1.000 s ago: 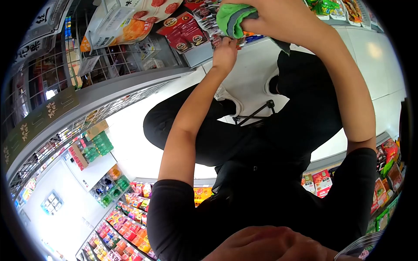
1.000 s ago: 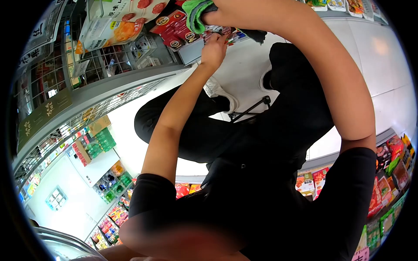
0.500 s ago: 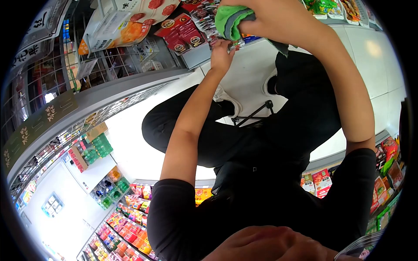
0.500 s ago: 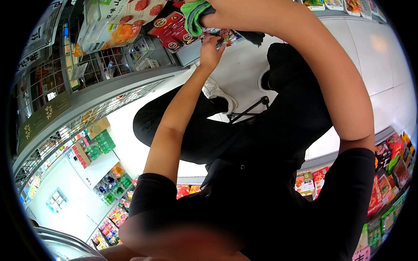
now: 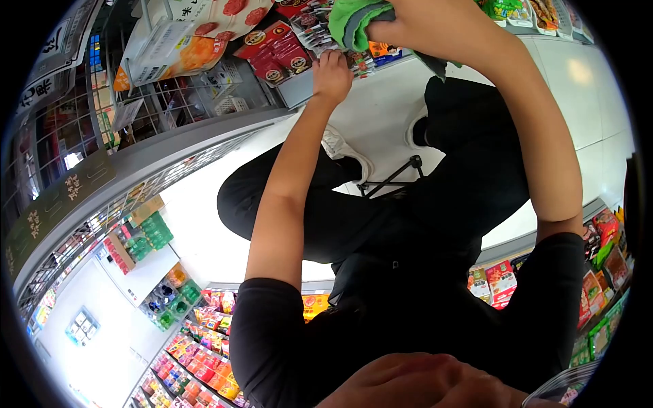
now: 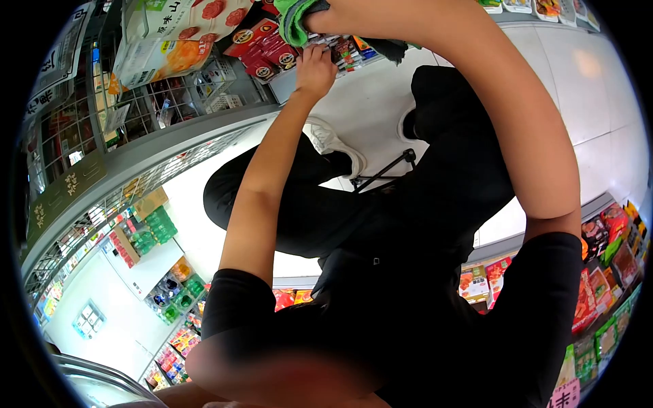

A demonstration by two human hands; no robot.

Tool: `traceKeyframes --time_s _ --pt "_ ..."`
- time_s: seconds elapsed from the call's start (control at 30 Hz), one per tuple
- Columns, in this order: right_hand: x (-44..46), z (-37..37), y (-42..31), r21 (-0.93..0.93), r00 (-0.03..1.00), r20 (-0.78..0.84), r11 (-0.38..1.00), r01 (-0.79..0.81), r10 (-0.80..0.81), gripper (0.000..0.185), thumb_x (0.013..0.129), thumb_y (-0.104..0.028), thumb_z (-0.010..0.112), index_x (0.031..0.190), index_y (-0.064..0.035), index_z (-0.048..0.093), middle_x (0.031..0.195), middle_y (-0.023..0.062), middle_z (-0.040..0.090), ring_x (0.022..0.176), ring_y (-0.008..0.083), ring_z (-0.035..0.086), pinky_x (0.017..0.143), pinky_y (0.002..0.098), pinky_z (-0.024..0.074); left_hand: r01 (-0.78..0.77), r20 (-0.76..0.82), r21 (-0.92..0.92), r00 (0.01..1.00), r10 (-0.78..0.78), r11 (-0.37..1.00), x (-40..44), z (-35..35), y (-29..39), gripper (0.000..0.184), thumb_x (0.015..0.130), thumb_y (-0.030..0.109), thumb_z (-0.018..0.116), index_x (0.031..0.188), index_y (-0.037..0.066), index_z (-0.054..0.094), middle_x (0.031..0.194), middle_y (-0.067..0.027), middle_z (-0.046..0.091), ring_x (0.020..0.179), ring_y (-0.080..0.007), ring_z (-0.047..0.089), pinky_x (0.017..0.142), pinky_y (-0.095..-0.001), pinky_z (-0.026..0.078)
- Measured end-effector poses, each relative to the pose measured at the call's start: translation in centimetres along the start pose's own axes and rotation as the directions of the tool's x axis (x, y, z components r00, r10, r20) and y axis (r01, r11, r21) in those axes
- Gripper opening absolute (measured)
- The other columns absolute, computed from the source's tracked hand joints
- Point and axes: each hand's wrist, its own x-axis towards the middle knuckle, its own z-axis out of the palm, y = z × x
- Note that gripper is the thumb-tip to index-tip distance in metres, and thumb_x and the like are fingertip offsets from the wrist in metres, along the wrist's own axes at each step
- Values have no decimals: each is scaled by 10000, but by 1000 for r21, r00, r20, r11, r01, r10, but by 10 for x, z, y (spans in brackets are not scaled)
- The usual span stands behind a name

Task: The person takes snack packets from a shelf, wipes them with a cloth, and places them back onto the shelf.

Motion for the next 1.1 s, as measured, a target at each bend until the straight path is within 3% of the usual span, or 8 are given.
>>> traceKeyframes --time_s 0.2,0.4,0.7,0.9,1.1 --pt "0 -2 3 -41 1000 -17 999 -16 16 280 767 -135 715 1031 -42 710 982 189 652 1005 398 646 897 483 512 -20 262 53 965 6 998 17 5 -13 379 928 178 547 1266 42 653 1356 -90 578 1296 -289 486 1039 -487 418" --pt "1 0 6 -74 1000 3 997 -12 12 265 764 -142 724 1001 -28 694 977 195 650 993 404 653 879 485 524 6 278 80 960 -28 997 21 11 -12 359 928 163 544 1252 56 657 1383 -96 561 1285 -292 492 1048 -485 419" --pt "0 -1 3 -82 998 30 995 -54 56 262 767 -144 725 993 -17 688 973 210 648 980 409 657 867 491 528 -28 402 102 916 -16 994 22 16 -11 463 949 172 496 1378 20 578 1462 -83 516 1309 -284 466 1065 -503 394" --pt "2 -3 2 -86 997 59 995 -52 57 258 762 -132 723 988 -13 689 957 211 653 978 410 657 862 492 524 -41 368 58 930 17 997 24 8 -13 492 944 180 497 1404 18 558 1457 -72 529 1295 -275 474 1053 -502 395" --pt "2 -1 2 -67 998 49 997 -26 30 265 758 -126 721 996 -13 691 964 209 660 984 408 656 864 492 519 -23 260 -46 965 34 999 21 -9 -18 520 916 232 582 1390 19 561 1437 -82 549 1290 -288 478 1058 -492 402"
